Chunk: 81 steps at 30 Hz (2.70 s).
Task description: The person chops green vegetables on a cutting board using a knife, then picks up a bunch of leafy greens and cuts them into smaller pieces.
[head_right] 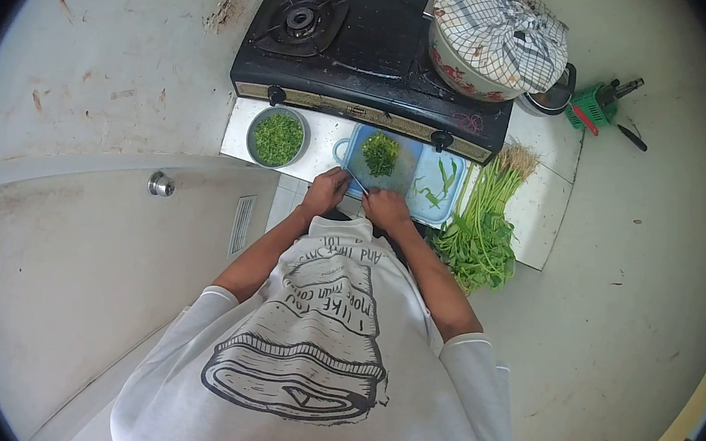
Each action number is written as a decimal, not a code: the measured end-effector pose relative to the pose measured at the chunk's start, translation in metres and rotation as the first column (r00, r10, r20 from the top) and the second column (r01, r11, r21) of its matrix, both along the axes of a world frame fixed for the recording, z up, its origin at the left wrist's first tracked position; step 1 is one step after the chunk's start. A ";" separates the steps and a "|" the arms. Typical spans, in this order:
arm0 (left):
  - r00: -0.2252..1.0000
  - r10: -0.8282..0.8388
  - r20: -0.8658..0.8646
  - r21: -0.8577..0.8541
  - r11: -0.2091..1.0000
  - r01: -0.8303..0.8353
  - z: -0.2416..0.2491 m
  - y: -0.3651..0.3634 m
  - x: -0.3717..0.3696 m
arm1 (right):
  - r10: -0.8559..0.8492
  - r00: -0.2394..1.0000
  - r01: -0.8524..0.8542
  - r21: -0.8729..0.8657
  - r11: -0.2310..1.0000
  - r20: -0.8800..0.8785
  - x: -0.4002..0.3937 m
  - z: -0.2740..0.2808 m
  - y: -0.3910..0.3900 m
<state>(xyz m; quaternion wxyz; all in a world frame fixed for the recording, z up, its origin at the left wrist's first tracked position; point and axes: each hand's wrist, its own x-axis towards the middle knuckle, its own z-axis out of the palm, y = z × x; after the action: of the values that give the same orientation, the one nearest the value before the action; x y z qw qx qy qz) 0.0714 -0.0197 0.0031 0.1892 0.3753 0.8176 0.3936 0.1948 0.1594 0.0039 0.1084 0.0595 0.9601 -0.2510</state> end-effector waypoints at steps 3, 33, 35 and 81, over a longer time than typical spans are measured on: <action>1.000 -0.004 -0.031 0.021 1.000 0.005 0.003 0.001 0.000 | -0.033 0.999 0.033 0.030 0.999 -0.006 -0.004 0.002 -0.003; 0.998 0.051 -0.024 0.054 0.997 -0.050 -0.001 0.001 0.005 | 0.001 0.999 0.000 0.034 0.999 -0.047 0.015 0.004 0.004; 0.998 0.056 -0.021 0.058 0.997 -0.055 -0.002 0.002 0.006 | -0.014 1.000 0.014 0.038 0.999 -0.012 0.018 0.004 0.006; 0.997 0.066 0.034 0.016 0.998 -0.067 0.001 0.019 -0.004 | -0.036 0.998 0.033 0.052 0.998 0.049 0.003 0.010 0.001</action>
<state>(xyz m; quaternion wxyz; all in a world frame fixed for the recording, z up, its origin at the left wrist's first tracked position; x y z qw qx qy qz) 0.0679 -0.0011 0.0037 0.1866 0.3429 0.8228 0.4131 0.1977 0.1600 0.0141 0.1265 0.0852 0.9619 -0.2269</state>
